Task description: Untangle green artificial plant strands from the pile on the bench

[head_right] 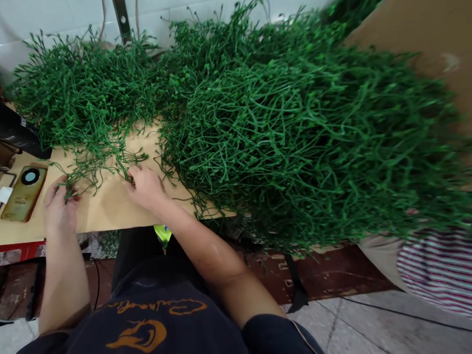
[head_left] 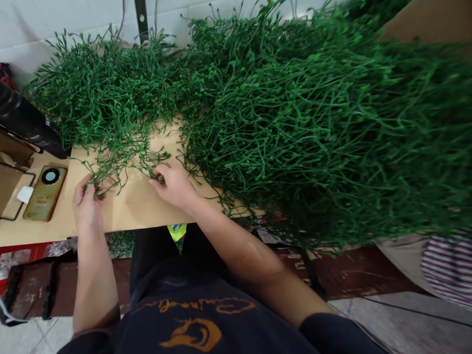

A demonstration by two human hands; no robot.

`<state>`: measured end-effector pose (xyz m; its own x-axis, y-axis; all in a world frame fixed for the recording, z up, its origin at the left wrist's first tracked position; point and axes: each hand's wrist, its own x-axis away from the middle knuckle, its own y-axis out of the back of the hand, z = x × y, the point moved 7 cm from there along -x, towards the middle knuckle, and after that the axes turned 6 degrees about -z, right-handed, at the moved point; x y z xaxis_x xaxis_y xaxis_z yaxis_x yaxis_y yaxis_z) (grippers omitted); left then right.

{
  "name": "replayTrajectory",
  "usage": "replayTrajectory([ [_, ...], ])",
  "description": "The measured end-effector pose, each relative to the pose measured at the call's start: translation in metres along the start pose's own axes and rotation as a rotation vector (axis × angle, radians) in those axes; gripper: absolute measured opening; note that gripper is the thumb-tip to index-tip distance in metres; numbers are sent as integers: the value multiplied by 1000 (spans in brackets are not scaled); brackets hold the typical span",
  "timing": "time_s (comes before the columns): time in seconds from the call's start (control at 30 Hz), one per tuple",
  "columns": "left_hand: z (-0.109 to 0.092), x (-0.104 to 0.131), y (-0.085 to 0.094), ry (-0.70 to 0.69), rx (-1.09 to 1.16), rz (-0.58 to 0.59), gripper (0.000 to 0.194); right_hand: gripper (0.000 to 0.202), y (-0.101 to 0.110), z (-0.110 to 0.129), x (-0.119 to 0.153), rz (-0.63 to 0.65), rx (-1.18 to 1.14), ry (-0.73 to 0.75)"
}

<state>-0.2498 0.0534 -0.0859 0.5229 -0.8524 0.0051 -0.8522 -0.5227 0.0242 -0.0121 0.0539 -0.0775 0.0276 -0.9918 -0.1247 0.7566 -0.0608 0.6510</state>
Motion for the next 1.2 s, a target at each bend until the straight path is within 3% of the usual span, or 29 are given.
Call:
replayTrajectory([
  [0.07, -17, 7, 6, -249, -184, -106, 32, 17, 8, -5, -4, -57, -281, -52],
  [0.17, -49, 40, 2, -596, -339, -197, 26, 14, 14, -13, -8, -74, -706, -164],
  [0.2, -57, 52, -6, -659, -337, -163, 22, 16, 13, -15, -8, -61, -817, -209],
  [0.27, -63, 72, -31, -718, -335, 23, 22, 23, 9, -14, -7, -24, -971, -281],
  [0.33, -58, 84, -64, -727, -391, 271, 28, 30, 6, -12, -4, 1, -1054, -325],
  [0.4, -45, 89, -91, -710, -465, 437, 38, 33, 5, -12, -1, -3, -1095, -349],
  [0.53, -20, 82, -117, -644, -511, 531, 47, 34, 6, -19, 2, -35, -1097, -397],
  [0.8, 3, 71, -116, -411, -347, 549, 42, 37, 5, -27, 2, -19, -1023, -343],
  [1.03, -1, 69, -109, -379, -363, 505, 19, 42, 14, -31, -3, -117, -911, -224],
  [1.2, -4, 65, -117, -408, -405, 538, 23, 36, 11, -30, -1, -101, -771, -154],
])
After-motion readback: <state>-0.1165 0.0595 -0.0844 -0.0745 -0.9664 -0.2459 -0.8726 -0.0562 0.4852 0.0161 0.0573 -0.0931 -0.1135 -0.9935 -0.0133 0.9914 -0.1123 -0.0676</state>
